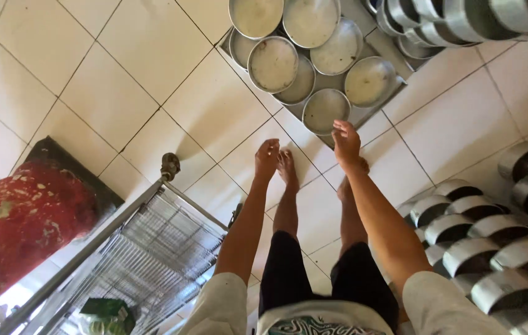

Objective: The person organizes and stacks metal baking pans onto a tray on the floor.

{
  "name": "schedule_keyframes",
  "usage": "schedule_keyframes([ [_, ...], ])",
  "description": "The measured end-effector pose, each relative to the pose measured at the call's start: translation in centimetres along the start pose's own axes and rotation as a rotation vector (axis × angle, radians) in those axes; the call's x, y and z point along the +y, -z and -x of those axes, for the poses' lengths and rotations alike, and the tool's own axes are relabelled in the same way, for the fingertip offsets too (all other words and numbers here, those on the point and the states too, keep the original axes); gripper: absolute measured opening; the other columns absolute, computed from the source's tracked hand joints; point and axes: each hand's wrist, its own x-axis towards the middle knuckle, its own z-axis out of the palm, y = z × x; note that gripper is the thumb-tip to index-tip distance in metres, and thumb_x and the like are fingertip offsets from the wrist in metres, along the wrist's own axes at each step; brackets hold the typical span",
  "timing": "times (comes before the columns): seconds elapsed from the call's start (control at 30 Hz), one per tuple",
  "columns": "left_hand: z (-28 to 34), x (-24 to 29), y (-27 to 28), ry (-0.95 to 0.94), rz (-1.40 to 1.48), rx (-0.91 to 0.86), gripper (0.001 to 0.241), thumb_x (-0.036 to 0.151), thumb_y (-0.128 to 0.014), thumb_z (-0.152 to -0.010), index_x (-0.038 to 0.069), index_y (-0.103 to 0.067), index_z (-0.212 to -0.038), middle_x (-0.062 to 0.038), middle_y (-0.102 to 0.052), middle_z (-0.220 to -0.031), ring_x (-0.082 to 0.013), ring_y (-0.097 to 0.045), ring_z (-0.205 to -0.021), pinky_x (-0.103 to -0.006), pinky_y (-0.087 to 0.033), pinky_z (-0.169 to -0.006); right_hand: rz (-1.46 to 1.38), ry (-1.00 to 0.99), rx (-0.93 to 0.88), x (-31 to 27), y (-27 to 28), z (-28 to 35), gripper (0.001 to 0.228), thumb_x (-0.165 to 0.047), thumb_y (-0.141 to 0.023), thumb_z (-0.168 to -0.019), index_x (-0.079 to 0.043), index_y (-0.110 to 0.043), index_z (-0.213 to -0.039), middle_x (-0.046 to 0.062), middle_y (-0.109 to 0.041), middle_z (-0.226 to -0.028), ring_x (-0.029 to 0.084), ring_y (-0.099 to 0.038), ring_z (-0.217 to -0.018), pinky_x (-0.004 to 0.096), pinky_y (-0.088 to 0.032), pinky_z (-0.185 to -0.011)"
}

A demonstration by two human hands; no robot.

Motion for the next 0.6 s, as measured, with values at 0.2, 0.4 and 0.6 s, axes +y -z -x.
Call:
schedule_keyframes([
  [0.2,-7.2,2.8,2.4,-0.180,0.000,0.123,0.024,0.015,-0.064,-0.102,0.005,-0.067,-0.123,-0.011,-0.072,-0.121,-0.0238,-0.070,-0.103,-0.0402,-0.059,-0.085,0.103,-0.127,-0.098,2.1,-3.5,-4.6,0.040,-0.011,-0.063,-0.099,-0.008,-0.059,-0.138,0.010,-0.065,-0.137,0.022,-0.064,-0.120,0.034,-0.054,-0.094],
  [0.4,-16.0,-2.4,1.7,-0.122,-0.055,0.197,0.034,0.019,-0.063,-0.104,0.009,-0.059,-0.136,-0.011,-0.068,-0.133,-0.0271,-0.069,-0.114,-0.0439,-0.058,-0.091,0.092,-0.102,-0.096,5.8,-7.5,-10.9,0.043,-0.016,-0.063,-0.101,-0.009,-0.056,-0.142,0.011,-0.061,-0.144,0.025,-0.062,-0.126,0.037,-0.056,-0.095],
  [0.6,-21.6,-4.7,0.7,-0.168,-0.028,0.268,0.045,0.018,-0.064,-0.102,0.011,-0.052,-0.145,-0.013,-0.062,-0.142,-0.0307,-0.063,-0.124,-0.0473,-0.055,-0.097,0.032,-0.046,-0.122,9.4,-11.0,-15.9,0.058,-0.015,-0.066,-0.107,-0.007,-0.041,-0.159,0.016,-0.043,-0.163,0.035,-0.046,-0.148,0.043,-0.045,-0.114],
])
